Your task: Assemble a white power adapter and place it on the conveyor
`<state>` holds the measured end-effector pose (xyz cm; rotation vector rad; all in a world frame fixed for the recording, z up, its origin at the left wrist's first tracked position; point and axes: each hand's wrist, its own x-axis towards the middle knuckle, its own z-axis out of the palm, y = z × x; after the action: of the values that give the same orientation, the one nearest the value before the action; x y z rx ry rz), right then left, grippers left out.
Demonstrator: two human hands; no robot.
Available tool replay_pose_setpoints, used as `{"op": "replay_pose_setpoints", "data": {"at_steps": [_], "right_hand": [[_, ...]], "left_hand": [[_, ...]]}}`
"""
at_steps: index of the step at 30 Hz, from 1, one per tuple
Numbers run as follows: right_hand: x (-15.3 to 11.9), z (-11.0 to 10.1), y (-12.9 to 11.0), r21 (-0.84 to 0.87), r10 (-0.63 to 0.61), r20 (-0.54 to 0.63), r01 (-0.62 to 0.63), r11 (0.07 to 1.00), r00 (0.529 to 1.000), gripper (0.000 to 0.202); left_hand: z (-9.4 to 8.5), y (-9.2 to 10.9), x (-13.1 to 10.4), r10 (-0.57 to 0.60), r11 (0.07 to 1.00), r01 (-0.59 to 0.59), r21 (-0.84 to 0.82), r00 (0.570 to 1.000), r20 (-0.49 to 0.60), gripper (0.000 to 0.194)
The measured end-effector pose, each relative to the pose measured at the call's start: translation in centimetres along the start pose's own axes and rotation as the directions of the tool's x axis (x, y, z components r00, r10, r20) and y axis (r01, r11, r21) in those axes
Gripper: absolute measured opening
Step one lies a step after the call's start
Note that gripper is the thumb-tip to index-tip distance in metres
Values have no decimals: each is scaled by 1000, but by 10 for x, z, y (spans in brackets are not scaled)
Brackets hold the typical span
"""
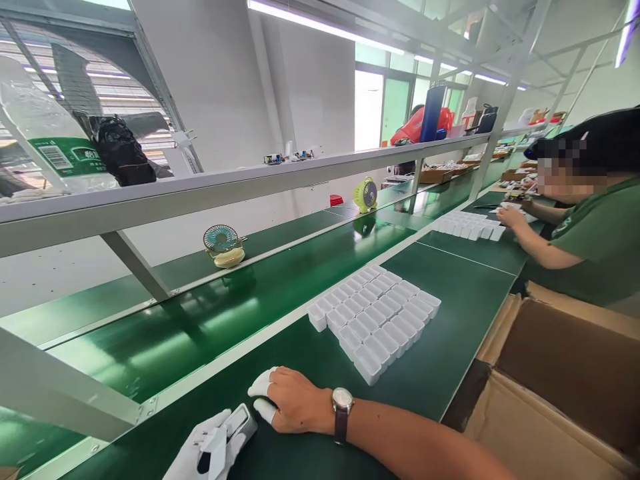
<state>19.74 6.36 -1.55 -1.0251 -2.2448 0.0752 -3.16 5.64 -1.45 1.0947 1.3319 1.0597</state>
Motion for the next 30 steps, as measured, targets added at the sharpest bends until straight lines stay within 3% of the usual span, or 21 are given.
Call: {"op": "replay_pose_setpoints", "data": {"at_steps": [2, 4, 6, 8, 11, 17, 20, 23, 30], "right_hand": [[-2, 1, 1, -56, 8, 44, -6, 998, 999, 33], [-6, 4, 2, -110, 13, 75, -5, 994, 997, 37], [-9, 7, 3, -145, 9, 90, 4, 989, 996, 39], [-11, 10, 2, -163, -12, 115, 30, 986, 993, 39], [-14, 15, 2, -183, -30, 149, 58, 981, 988, 40], [-22, 31, 4, -202, -43, 130, 69, 977, 991, 39], [-24, 36, 3, -202, -47, 131, 73, 977, 990, 33], [-23, 34, 0, -197, -41, 121, 65, 978, 992, 35], [-19, 21, -5, -212, -56, 231, 106, 971, 971, 36]], "left_hand": [[-1, 6, -9, 134, 965, -125, 232, 991, -23, 53], [-3, 13, -16, 226, 827, -207, 523, 974, 28, 59], [-5, 18, -21, 223, 684, -241, 689, 968, 118, 55], [-7, 22, -24, 210, 624, -279, 730, 960, 187, 45], [-8, 25, -28, 260, 607, -339, 719, 939, 224, 35], [-9, 28, -24, 412, 590, -362, 722, 904, 116, 31], [-12, 30, -12, 418, 568, -290, 770, 908, 34, 34], [-16, 38, 8, 409, 574, -285, 768, 912, 32, 36], [-23, 76, 94, 366, 638, -123, 760, 917, -159, 38]]}}
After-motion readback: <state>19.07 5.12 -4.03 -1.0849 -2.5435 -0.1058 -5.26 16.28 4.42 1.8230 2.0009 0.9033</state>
